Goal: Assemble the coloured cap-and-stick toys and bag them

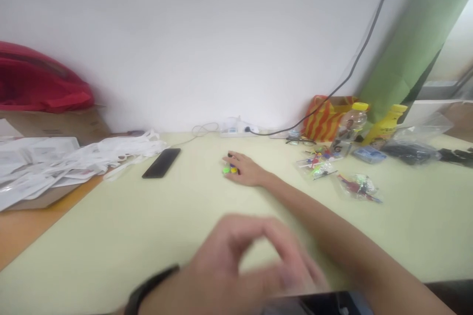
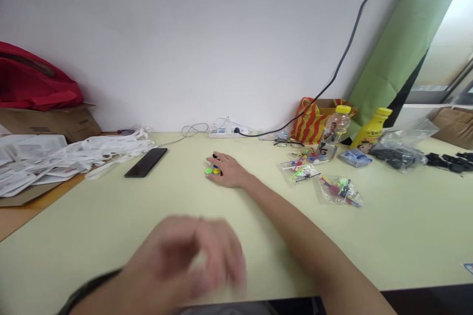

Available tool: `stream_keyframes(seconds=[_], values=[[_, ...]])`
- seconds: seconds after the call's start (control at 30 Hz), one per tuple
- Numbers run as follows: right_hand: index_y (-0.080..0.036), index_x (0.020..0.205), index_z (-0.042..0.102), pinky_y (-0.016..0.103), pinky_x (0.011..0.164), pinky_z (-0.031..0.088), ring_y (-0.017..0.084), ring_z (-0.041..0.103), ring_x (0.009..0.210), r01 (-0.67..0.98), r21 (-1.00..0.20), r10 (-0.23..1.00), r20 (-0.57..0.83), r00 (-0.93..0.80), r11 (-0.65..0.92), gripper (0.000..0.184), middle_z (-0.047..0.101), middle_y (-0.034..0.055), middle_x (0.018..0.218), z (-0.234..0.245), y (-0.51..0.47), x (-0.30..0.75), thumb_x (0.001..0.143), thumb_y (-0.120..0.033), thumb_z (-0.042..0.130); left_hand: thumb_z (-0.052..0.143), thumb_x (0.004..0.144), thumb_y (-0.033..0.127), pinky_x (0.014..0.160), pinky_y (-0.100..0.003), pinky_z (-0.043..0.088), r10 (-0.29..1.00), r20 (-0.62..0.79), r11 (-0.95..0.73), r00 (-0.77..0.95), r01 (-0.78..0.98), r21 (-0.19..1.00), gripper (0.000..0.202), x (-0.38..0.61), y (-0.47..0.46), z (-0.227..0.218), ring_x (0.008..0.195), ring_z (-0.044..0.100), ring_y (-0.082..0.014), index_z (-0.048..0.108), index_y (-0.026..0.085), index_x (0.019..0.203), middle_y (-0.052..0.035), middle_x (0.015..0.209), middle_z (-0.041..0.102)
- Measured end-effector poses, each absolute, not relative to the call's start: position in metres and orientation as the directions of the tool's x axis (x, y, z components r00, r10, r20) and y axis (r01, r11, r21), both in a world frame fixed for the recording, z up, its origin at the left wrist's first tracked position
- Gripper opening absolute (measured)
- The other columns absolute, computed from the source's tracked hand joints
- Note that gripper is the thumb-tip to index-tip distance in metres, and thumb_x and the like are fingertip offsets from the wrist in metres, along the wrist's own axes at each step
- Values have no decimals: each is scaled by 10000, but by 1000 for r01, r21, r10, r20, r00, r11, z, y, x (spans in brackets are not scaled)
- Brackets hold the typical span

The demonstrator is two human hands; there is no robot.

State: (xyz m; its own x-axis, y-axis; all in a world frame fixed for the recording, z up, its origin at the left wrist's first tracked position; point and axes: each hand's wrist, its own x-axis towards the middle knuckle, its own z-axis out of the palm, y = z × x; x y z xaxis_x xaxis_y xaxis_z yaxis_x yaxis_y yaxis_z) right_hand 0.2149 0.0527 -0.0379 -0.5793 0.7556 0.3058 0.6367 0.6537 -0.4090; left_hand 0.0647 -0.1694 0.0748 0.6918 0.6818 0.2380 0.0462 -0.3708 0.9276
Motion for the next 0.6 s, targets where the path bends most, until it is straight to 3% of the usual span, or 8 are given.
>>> stream_keyframes(seconds=[0.1, 0.23, 0.3, 0.4, 0.6], values=[[-274, 1621, 369, 522, 1260, 251, 350, 276, 1559, 666, -425, 788, 265, -555, 612, 815, 241, 92, 1725, -41, 64, 214, 940, -668, 581, 634, 971, 502, 987, -414, 553, 798, 335, -530, 502, 317, 787, 310, 48, -90, 64, 1074, 694, -253, 703, 256, 1147, -67, 1215, 741], [-226, 1649, 294, 537, 1256, 238, 365, 271, 1561, 691, -428, 811, 253, -527, 583, 967, 218, 135, 1727, -42, 78, 210, 885, -735, 600, 571, 971, 527, 1083, -467, 485, 937, 264, -349, 228, 640, 685, 541, 12, 14, 11, 1310, 574, -328, 560, 184, 1389, -154, 1468, 587], [-221, 1652, 282, 535, 1256, 230, 368, 279, 1556, 701, -427, 820, 251, -514, 571, 1016, 215, 141, 1727, -42, 83, 206, 854, -746, 628, 502, 998, 555, 1173, -488, 387, 957, 219, -289, 190, 691, 662, 607, 2, 51, -12, 1408, 491, -350, 507, 138, 1439, -194, 1529, 526], [-197, 1623, 343, 531, 1242, 254, 373, 332, 1525, 682, -418, 799, 275, -535, 600, 978, 273, 162, 1703, -40, 92, 196, 845, -689, 673, 354, 1057, 520, 1207, -487, 319, 956, 235, -291, 178, 689, 664, 554, 4, 83, -25, 1416, 480, -340, 529, 115, 1391, -210, 1496, 554], [-139, 1506, 503, 489, 1191, 347, 317, 485, 1388, 604, -414, 731, 331, -597, 681, 564, 507, 176, 1539, -33, 96, 182, 994, -374, 548, 265, 1084, 522, 1050, -403, 465, 921, 258, -389, 293, 636, 667, 477, 29, 98, -15, 1120, 645, -264, 612, 196, 1127, -111, 1183, 725]])
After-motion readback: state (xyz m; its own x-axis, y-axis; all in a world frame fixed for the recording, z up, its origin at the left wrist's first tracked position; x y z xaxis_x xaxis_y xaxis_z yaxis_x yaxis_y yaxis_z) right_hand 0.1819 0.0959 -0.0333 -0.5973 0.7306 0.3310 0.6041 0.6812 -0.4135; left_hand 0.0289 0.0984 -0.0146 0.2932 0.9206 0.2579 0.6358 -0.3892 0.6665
